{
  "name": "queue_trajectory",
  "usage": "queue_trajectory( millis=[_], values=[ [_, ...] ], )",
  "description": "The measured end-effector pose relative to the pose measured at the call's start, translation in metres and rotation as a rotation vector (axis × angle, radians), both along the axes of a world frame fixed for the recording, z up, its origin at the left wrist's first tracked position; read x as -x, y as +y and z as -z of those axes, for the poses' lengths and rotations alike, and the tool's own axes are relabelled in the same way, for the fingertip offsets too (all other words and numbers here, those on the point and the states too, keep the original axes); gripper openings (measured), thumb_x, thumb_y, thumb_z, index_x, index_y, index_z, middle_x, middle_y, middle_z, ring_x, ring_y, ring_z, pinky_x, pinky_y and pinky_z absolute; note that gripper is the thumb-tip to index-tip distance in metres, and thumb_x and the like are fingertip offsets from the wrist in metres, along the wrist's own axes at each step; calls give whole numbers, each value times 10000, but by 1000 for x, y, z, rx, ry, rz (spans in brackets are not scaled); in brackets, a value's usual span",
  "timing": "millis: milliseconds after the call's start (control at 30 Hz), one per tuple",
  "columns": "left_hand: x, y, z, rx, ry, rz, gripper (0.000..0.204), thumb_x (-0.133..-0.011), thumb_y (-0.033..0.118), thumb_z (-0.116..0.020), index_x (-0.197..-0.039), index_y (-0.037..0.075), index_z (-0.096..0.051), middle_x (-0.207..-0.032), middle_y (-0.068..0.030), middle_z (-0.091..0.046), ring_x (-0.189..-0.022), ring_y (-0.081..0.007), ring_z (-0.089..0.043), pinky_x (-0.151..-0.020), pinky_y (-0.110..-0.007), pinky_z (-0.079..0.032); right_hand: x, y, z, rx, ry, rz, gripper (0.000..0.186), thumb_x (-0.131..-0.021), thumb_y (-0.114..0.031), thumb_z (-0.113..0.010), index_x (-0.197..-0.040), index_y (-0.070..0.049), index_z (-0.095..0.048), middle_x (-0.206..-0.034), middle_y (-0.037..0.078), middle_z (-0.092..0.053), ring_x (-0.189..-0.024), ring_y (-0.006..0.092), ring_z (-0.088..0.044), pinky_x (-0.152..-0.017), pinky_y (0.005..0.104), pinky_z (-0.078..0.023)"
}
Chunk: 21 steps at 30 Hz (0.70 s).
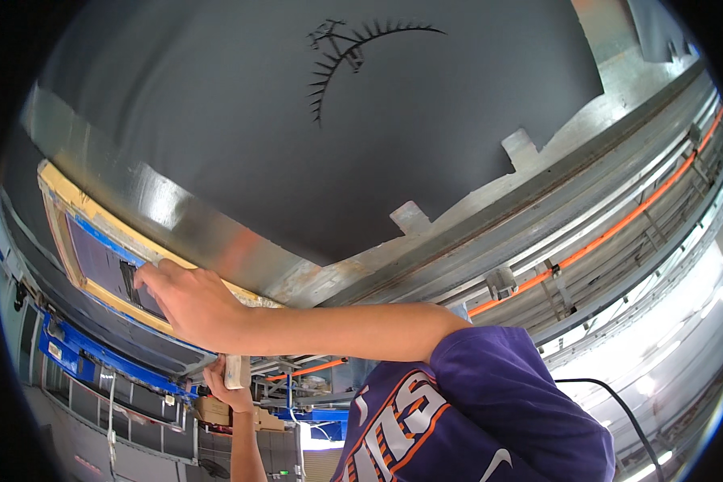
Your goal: The person uses a squeegee to pull dark ink across a screen printing frame mounted on a large industrial machine. They repeatedly wipe the squeegee and re-apply pressure to the screen, ensuring the ink is evenly distributed across the mesh.
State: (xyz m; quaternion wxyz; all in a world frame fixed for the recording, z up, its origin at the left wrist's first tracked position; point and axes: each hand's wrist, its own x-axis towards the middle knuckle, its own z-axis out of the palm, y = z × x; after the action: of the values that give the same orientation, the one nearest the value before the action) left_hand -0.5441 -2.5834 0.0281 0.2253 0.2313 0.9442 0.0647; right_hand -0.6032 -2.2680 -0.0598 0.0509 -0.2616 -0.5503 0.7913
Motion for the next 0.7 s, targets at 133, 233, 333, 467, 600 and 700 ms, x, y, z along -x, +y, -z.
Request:
queue_trajectory(
  millis=[133, 233, 333, 467, 600, 700],
  values=[
    [4, 11, -1, 8, -10, 31, 274, -874, 136, -714, -1074, -42, -655, -1006, -182, -628, -963, -368, -615, -836, -464, -494, 0, -2, 0, -8, 2, 21, 221, -925, -24, -596, -1134, -88, -566, -924, 156, -642, -751, 343, -674, -651, 466, -533],
    [5, 9, 0, -4, 5, 33, 285, -852, 134, -731, -1082, -18, -660, -998, -164, -645, -955, -355, -620, -832, -448, -492, 0, 1, -1, 13, 16, 38, 184, -953, -38, -581, -1129, -89, -564, -943, 155, -650, -764, 336, -681, -651, 457, -536],
    [5, 4, -1, 35, 38, 84, 303, -828, 141, -745, -1087, 3, -667, -1000, -137, -666, -944, -334, -625, -826, -434, -487, -1, 4, -1, 44, 15, -6, 169, -975, -33, -556, -1139, -74, -561, -1009, 175, -662, -816, 341, -694, -682, 452, -541],
    [3, 6, 1, -2, 41, 61, 302, -822, 147, -743, -1082, 13, -669, -1006, -130, -661, -940, -329, -623, -825, -441, -482, 0, 4, -1, 49, 11, -23, 164, -985, -28, -542, -1144, -62, -562, -1041, 186, -664, -860, 347, -698, -713, 453, -544],
    [4, 5, 3, 6, 55, 77, 308, -811, 150, -751, -1076, 18, -665, -1009, -129, -656, -936, -325, -622, -821, -439, -484, 1, 6, -2, 60, 2, -42, 168, -982, -20, -539, -1143, -62, -564, -1037, 184, -663, -870, 349, -694, -727, 460, -538],
    [5, 5, 3, 7, 53, 68, 315, -806, 156, -756, -1072, 19, -659, -1007, -130, -655, -934, -323, -622, -816, -437, -486, 1, 9, -1, 57, 3, -56, 171, -979, -11, -536, -1141, -57, -566, -1033, 187, -662, -871, 353, -690, -728, 463, -528]
  ],
)
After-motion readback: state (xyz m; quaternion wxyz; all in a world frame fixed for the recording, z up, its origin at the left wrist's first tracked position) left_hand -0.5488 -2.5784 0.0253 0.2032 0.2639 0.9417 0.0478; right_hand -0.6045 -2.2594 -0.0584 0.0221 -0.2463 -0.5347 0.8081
